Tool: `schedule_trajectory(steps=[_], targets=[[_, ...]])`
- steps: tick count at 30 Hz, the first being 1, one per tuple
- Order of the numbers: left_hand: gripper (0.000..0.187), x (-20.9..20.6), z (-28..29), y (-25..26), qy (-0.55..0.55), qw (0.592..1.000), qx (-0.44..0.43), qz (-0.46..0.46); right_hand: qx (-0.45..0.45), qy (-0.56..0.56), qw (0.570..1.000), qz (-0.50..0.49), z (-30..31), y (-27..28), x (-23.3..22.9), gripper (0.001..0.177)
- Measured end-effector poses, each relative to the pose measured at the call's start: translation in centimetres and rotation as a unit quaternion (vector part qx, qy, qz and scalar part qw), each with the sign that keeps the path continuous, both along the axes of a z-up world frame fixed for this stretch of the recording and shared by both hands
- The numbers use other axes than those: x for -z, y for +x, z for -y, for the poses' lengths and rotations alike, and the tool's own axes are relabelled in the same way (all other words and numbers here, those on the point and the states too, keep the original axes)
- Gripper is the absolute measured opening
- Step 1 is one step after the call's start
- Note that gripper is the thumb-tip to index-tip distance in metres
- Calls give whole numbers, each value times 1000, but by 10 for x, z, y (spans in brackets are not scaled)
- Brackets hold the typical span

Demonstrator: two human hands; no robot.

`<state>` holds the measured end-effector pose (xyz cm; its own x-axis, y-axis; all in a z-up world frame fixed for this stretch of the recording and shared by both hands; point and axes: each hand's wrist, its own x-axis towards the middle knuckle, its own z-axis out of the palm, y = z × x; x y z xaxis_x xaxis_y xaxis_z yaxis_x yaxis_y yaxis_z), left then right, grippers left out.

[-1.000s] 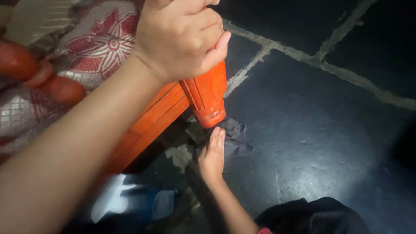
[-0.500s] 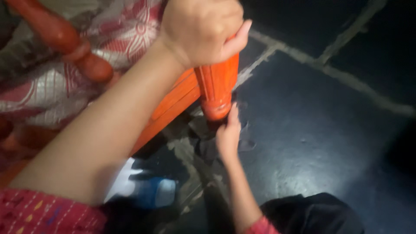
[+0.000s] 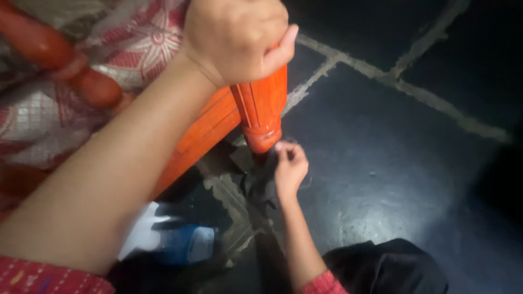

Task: The person sits on the floor and wipes the legs and frame of a wooden bed with a dark cloth. They spray a cleaning solution onto the cloth and rub the wooden surfaces, focusing on the carved details of the bed legs and the side rails.

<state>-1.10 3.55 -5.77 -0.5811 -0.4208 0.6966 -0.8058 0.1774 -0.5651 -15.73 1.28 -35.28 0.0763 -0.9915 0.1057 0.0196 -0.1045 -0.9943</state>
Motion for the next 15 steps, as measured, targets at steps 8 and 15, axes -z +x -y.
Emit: schedule_trajectory(steps=[8, 15], targets=[[25, -8, 0, 0, -5, 1000, 28, 7, 81, -145, 985, -35, -46, 15, 1, 10], [21, -1, 1, 2, -15, 999, 33, -3, 176, -106, 978, 23, -35, 41, 7, 10]])
